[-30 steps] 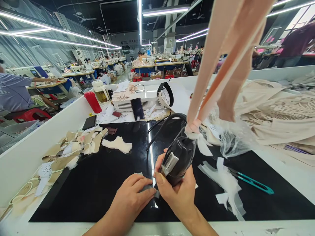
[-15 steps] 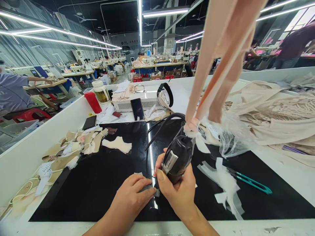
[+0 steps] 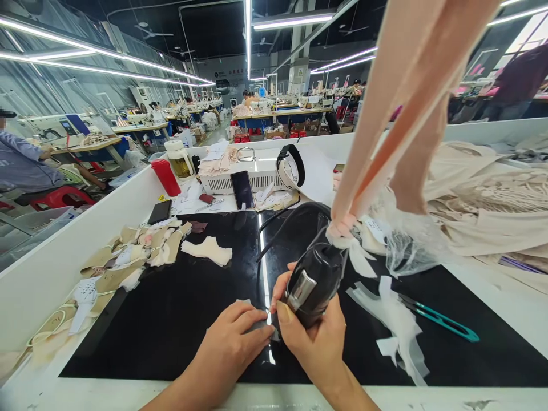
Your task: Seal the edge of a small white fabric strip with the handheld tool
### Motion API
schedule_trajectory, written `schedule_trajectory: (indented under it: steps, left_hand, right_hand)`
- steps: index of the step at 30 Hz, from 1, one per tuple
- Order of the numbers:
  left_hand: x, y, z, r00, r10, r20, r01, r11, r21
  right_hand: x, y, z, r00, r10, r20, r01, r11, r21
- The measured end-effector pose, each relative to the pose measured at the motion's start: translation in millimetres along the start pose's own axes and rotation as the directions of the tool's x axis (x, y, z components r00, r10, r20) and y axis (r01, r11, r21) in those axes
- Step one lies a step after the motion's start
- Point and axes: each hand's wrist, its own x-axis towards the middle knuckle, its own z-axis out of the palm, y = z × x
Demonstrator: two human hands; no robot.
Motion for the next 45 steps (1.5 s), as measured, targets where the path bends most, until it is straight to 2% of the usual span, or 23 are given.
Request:
schedule_trajectory:
  steps: [2,4,8,11,15,18,26,33,39,45]
  left_hand:
    - [-3,-1,-11.2,0.999,-0.025,0.047,0.027,0.999,-0.047]
    - [-12,-7,-26.4,0.994,-0.072,0.088,0.079,0.994,-0.074]
    - [-41,-24,-54.3,0.949,-0.289,0.124,0.296,0.954,-0.041]
    - [-61,-33,-62.1,0.903,-0.409,0.135,0.417,0.908,-0.033]
    - [-71,-34,-56.5,0.885,-0.456,0.092,0.463,0.883,-0.077]
    - [-70,-34,-50.2,0.882,-0.47,0.036,0.471,0.875,-0.112]
    - [-68,-34,-44.4,0.853,-0.522,-0.015,0.509,0.838,-0.196]
    - [-65,-31,-45.5,0.822,-0.569,0.027,0.554,0.787,-0.271]
    - [-64,-32,-43.7,0.818,-0.574,0.034,0.559,0.779,-0.284]
    - [-65,-31,-48.1,0.83,-0.558,0.011,0.53,0.783,-0.326]
  right_hand:
    - [3,-3,-3,1.0,-0.009,0.016,0.009,1.0,0.005]
    - [7,-10,-5,0.999,-0.008,0.049,0.011,0.998,-0.06]
    - [13,-23,-1,0.997,0.037,0.07,-0.015,0.954,-0.301]
    - [12,-22,14,0.998,0.029,0.055,-0.02,0.985,-0.173]
    - [7,-11,40,0.994,0.036,0.1,-0.041,0.998,0.047]
    - [4,-2,59,0.986,0.041,0.162,-0.058,0.993,0.099]
    - [-1,17,89,0.982,0.012,0.19,-0.053,0.976,0.211]
    - [0,27,103,0.986,0.031,0.164,-0.07,0.97,0.234]
    - [-4,33,104,0.983,0.041,0.177,-0.09,0.956,0.279]
    - [-3,32,106,0.987,0.054,0.154,-0.091,0.966,0.243]
